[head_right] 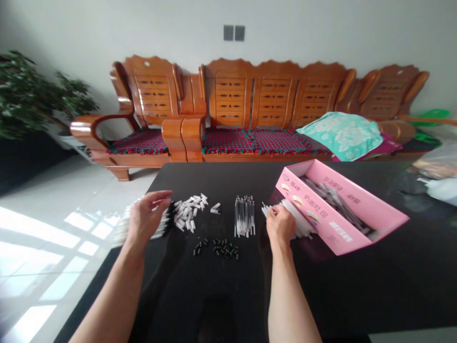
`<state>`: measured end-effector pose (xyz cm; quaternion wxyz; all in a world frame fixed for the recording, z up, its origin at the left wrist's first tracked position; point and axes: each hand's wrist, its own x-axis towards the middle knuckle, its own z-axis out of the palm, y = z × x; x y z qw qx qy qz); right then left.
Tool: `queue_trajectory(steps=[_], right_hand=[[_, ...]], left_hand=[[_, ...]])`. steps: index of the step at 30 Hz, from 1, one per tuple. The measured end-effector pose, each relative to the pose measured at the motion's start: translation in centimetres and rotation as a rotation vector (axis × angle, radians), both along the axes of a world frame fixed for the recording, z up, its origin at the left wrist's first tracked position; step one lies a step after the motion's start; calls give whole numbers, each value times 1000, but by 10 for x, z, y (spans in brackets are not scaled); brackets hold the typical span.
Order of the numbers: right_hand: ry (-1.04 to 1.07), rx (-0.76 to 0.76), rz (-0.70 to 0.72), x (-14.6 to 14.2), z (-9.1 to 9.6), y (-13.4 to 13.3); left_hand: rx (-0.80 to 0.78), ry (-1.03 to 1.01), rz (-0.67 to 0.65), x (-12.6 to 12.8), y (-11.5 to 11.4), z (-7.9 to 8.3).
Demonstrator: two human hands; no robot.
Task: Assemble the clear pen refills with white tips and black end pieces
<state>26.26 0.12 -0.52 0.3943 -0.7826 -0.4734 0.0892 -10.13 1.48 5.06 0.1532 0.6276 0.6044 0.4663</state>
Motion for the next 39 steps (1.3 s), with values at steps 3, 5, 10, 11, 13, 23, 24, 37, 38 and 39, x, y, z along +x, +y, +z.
queue_trajectory(steps=[3, 5, 10, 11, 13, 23, 24, 37, 38, 39], right_hand=[[-293, -277, -85, 12, 5, -3], [-358, -390, -36, 11, 6, -4], [-410, -516, 27, 1, 7, -2], [-420, -531, 32, -1, 8, -2], [-447, -554, 31, -4, 10, -3], [-418, -529, 58, -4, 12, -3], [-426, -535, 66, -5, 11, -3], [118, -70, 40, -9, 12, 0], [305, 8, 81, -10, 11, 0], [483, 64, 132, -13, 9, 1]], left_hand=[[-25, -86, -115, 37, 5, -13], [-21, -125, -177, 55, 4, -25], [-39, -33, -220, 73, -2, -49], [-43, -4, -221, 74, -3, -51], [-46, 43, -218, 75, -4, -52], [-60, 65, -178, 70, -5, -55], [-63, 67, -173, 70, -4, -56], [-145, 37, -225, 62, -3, -50], [-170, 37, -257, 59, -3, -49], [-197, 43, -299, 57, -3, -47]])
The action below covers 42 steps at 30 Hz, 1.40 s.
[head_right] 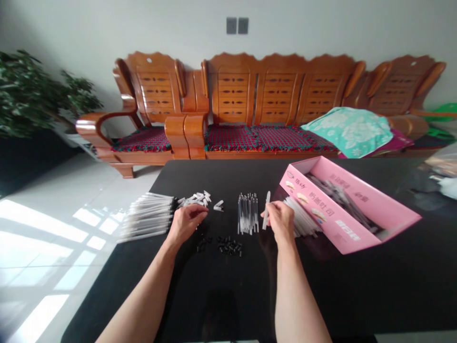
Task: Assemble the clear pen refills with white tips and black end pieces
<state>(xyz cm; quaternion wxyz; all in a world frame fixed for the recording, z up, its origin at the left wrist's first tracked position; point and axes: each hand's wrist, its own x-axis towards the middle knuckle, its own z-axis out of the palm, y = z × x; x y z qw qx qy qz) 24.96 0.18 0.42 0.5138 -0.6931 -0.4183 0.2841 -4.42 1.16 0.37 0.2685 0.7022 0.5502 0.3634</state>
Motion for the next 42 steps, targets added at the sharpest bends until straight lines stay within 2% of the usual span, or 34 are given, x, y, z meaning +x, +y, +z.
queue_trajectory(steps=[2, 5, 8, 13, 16, 19, 22, 26, 31, 34, 39, 42], right_hand=[[270, 58, 89, -6, -2, 0], [491, 61, 176, -14, -5, 0], [603, 65, 201, -18, -9, 2], [707, 64, 227, -20, -14, 5], [741, 67, 249, -21, -14, 6], [774, 81, 259, -25, -14, 6], [787, 121, 281, -33, -14, 5], [785, 164, 330, -44, -13, 2], [781, 178, 330, -47, -11, 1], [775, 194, 287, -44, -12, 3], [761, 243, 145, -40, -15, 6], [762, 262, 86, -37, -16, 7]], left_hand=[[-48, 29, -108, -4, 0, 3], [-100, 85, -290, -8, -2, 5], [-116, 132, -405, -8, -4, 5], [-131, 188, -476, -7, -6, 4], [-133, 182, -470, -6, -6, 3], [-145, 124, -381, -3, -6, 2], [-277, -108, -265, 2, -4, -2], [-402, -471, -235, 11, -2, -7], [-399, -582, -202, 16, -3, -5], [-360, -508, -155, 14, -3, -4], [-199, -73, -48, 8, -3, -1], [-162, 46, -50, 8, -5, 1]])
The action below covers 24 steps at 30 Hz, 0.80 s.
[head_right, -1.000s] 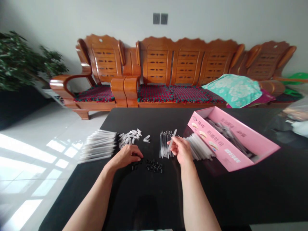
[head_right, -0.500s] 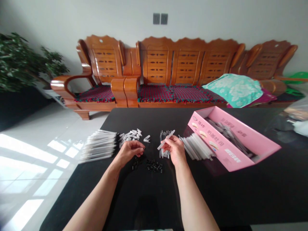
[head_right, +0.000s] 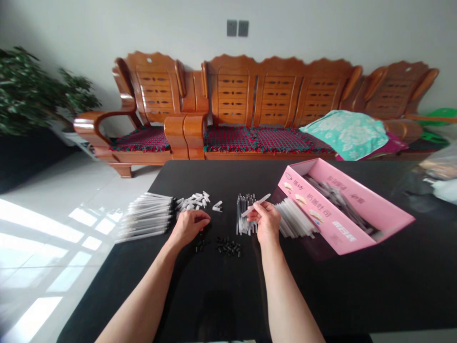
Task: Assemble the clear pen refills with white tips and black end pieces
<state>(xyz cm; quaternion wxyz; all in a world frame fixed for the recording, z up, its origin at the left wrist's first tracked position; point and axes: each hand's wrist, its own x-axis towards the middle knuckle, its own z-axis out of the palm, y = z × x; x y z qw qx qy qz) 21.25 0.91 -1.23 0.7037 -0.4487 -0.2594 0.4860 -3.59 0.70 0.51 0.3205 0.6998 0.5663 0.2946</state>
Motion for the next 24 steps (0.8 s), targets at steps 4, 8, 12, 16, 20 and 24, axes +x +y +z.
queue_trajectory(steps=[4, 8, 12, 16, 20, 24], right_hand=[[16, 0, -32, 2, -1, 0], [-6, -3, -15, 2, -2, 1], [-5, -9, -31, 2, -3, 1], [36, -16, -30, 2, -2, 1], [43, -14, -26, 3, -2, 1], [24, -12, -20, 2, -3, 1]], left_hand=[[-15, -5, -21, 2, -2, 2], [-25, -14, -22, 4, -2, 0], [-9, -20, -33, 5, -1, -3], [14, -6, -32, 6, -1, -3], [18, -1, -23, 6, -1, -2], [-13, -34, -8, 6, -2, -1]])
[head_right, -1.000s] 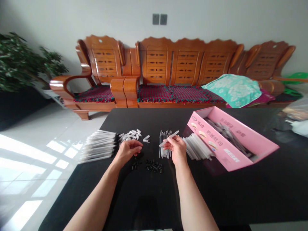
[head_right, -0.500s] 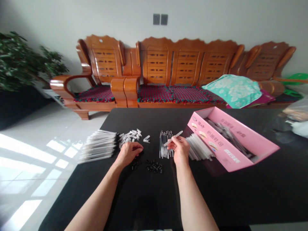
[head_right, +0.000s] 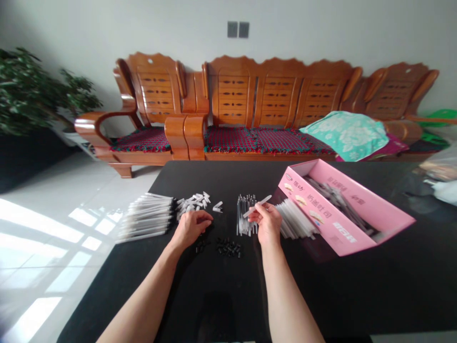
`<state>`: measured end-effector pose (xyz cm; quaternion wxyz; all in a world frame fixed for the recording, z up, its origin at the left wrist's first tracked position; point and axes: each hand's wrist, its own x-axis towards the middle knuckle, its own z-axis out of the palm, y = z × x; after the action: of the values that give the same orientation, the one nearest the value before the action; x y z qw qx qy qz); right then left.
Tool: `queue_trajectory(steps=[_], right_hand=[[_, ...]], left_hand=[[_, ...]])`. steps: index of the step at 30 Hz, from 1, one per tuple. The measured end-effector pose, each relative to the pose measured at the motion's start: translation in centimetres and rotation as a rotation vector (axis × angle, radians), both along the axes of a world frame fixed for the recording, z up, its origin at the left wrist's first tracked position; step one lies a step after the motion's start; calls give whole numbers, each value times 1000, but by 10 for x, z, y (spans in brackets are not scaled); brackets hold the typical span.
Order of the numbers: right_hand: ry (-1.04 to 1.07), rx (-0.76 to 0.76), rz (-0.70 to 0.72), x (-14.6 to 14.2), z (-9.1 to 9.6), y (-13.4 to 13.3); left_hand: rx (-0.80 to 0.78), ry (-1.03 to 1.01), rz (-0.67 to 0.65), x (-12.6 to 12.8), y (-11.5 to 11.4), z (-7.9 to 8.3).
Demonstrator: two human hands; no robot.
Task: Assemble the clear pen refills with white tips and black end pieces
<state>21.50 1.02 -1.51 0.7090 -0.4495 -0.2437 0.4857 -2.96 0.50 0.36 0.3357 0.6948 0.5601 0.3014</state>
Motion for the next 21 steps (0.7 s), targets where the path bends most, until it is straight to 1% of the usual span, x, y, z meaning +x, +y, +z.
queue_trajectory(steps=[9, 21], right_hand=[[-49, -7, 84, -4, 0, -1], [-43, -24, 135, -8, 6, -4]], left_hand=[[-22, -50, -10, 0, 0, 0], [-41, -34, 25, 4, -2, 9]])
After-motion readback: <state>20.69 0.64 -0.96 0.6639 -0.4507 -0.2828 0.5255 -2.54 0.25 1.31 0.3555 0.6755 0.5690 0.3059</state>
